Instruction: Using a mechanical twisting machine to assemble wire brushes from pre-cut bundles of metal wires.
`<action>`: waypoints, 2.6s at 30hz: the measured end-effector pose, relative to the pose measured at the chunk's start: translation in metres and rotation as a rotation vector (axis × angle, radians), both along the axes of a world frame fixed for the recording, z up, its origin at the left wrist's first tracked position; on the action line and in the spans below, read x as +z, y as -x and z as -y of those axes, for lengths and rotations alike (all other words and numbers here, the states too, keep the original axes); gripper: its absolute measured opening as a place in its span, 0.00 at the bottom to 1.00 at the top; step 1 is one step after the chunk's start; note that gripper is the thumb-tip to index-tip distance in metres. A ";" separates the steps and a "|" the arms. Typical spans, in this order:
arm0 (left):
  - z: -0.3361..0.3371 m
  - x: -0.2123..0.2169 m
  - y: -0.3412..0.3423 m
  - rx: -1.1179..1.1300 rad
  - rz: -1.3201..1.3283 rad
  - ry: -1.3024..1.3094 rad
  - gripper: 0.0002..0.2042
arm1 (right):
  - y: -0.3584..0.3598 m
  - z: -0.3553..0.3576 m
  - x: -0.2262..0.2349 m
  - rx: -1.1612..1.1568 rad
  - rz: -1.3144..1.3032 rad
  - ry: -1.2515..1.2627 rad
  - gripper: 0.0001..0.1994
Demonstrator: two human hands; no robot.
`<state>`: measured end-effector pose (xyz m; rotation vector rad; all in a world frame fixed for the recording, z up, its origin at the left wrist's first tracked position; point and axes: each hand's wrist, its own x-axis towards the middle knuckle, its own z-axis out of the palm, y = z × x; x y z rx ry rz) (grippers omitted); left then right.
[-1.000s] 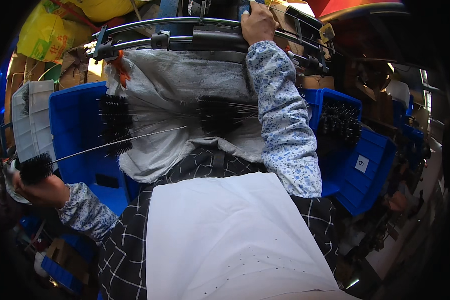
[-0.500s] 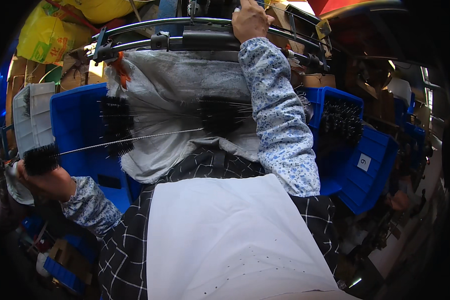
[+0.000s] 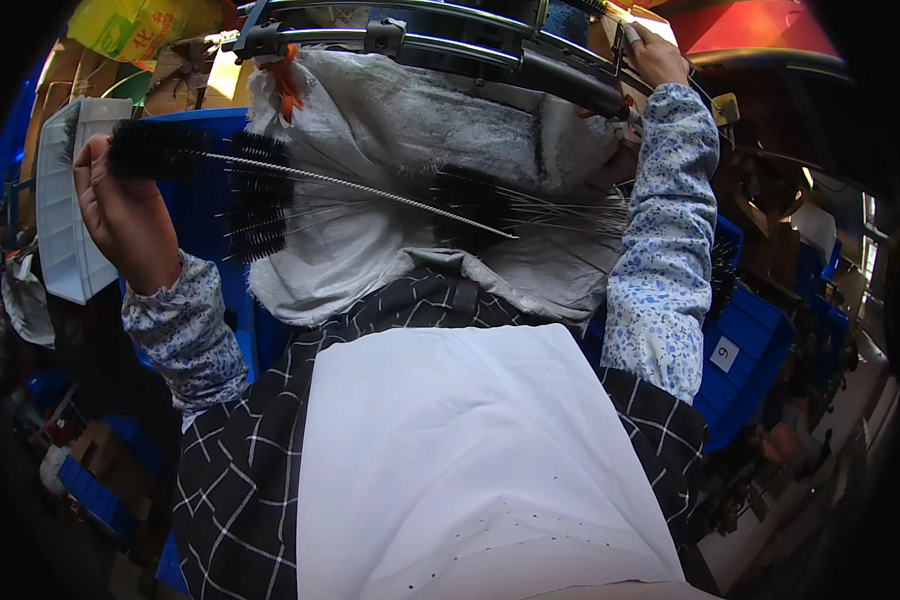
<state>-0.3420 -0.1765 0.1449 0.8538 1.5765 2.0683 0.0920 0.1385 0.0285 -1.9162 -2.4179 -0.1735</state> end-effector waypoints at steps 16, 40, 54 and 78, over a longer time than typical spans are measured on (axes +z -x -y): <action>-0.031 -0.042 -0.113 -0.601 0.044 0.214 0.10 | 0.145 0.217 0.080 0.499 -0.898 0.697 0.16; 0.025 -0.086 0.036 -0.352 -0.563 0.883 0.12 | 0.098 0.065 0.018 0.127 -0.346 -0.326 0.13; 0.034 0.022 0.087 0.449 -1.720 0.394 0.08 | 0.061 0.074 0.006 -0.030 -0.277 -0.299 0.18; 0.038 0.024 0.060 0.583 -1.678 0.410 0.14 | 0.181 0.085 0.017 -0.097 -0.353 -0.160 0.18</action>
